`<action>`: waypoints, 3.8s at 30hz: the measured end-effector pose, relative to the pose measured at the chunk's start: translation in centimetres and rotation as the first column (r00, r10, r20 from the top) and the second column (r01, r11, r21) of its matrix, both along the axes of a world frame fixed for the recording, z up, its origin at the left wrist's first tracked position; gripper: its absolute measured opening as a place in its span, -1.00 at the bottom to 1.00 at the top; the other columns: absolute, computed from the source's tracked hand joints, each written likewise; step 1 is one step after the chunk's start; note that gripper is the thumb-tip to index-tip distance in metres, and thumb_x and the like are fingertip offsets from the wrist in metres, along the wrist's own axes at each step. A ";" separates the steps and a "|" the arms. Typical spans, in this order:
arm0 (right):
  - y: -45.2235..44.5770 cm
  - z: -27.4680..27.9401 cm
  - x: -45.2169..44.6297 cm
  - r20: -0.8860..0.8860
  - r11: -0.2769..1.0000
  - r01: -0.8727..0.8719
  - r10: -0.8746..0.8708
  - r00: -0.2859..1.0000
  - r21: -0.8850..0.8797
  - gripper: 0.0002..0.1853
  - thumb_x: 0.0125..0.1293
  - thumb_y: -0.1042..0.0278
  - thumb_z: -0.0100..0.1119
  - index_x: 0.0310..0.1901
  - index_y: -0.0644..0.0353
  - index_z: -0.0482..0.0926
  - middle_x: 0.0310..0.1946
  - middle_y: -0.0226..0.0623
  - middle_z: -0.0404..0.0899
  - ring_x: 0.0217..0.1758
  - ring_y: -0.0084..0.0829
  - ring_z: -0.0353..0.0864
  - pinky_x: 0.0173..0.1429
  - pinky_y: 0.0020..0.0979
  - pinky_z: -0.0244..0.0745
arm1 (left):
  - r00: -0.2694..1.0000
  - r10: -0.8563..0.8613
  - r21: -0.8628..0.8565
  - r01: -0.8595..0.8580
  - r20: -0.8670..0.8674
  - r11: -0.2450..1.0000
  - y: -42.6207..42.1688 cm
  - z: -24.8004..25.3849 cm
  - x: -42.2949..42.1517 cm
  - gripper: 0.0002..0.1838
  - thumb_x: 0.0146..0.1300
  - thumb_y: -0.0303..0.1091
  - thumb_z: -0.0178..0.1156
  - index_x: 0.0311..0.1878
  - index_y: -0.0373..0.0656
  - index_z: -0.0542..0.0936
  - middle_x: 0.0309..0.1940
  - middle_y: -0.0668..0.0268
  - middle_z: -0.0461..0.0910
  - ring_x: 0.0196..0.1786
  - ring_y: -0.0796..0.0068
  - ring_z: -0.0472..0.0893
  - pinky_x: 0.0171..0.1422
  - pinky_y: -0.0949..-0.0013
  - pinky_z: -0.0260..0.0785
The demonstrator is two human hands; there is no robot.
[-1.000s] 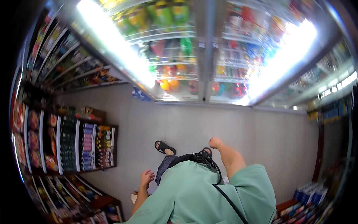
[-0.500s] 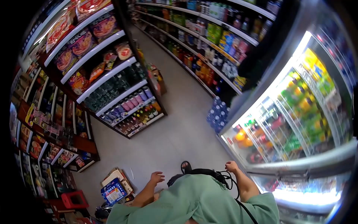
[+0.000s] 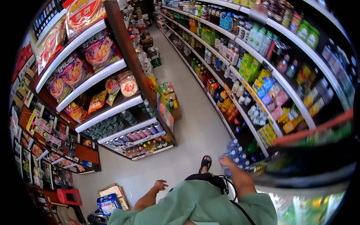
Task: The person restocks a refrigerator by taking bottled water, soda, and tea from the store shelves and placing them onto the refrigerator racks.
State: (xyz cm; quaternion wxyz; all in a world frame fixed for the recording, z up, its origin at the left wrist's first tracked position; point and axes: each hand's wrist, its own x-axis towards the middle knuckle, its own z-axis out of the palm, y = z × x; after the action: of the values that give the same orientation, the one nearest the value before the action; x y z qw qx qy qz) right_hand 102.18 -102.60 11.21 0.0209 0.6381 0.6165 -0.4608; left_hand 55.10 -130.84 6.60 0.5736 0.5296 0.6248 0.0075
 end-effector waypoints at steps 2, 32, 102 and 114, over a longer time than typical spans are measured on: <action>6.1 1.3 -1.7 0.034 0.978 0.038 -0.032 0.999 -0.203 -0.77 0.11 0.28 0.06 -0.35 0.22 0.65 -0.49 -0.29 0.64 -0.52 -0.43 0.62 -0.44 -0.37 0.53 | 0.509 0.847 -0.530 -0.767 -0.156 0.363 4.8 7.3 3.6 -0.56 0.31 -0.24 -0.08 0.24 -0.04 0.41 0.15 0.10 0.50 0.07 0.19 0.57 -0.09 0.27 0.50; 89.3 11.0 -36.5 -0.229 0.884 -0.468 0.458 0.859 0.013 -0.66 0.20 0.26 0.14 -0.06 0.27 0.59 -0.39 -0.21 0.68 -0.40 -0.44 0.69 -0.28 -0.41 0.55 | 0.394 0.871 -0.171 -0.875 0.294 0.453 89.7 10.0 -17.3 -0.56 0.17 -0.60 -0.18 0.13 -0.24 0.45 -0.37 0.21 0.64 -0.31 0.44 0.63 -0.36 0.43 0.38; 232.8 50.2 -127.7 -0.386 -0.401 0.257 -0.282 0.878 0.879 -0.31 0.05 0.38 0.28 0.19 0.51 0.22 0.13 0.26 0.29 0.17 0.18 0.32 0.27 -0.08 0.21 | 0.691 0.237 0.191 -0.482 0.683 0.855 258.1 26.9 -109.3 -0.75 0.34 -0.33 0.09 0.00 -0.25 0.51 -0.13 0.26 0.63 -0.11 0.50 0.59 -0.01 0.43 0.40; 234.7 47.2 -132.9 0.141 -0.272 -0.083 0.201 0.970 0.959 -0.67 -0.05 0.43 0.31 -0.18 0.30 0.59 -0.20 -0.14 0.58 -0.18 -0.15 0.57 -0.06 -0.17 0.43 | 0.293 -0.346 0.432 -0.318 0.891 0.844 268.7 41.4 -95.3 -0.28 0.03 -0.21 0.31 0.25 -0.30 0.31 0.24 0.12 0.34 0.25 0.33 0.40 0.35 0.23 0.21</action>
State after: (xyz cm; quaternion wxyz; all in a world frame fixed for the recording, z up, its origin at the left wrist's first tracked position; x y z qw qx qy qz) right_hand -30.77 132.06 58.40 -0.4594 0.3110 0.8106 0.1875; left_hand -40.19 137.88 47.99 0.6561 0.5610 0.1229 0.4896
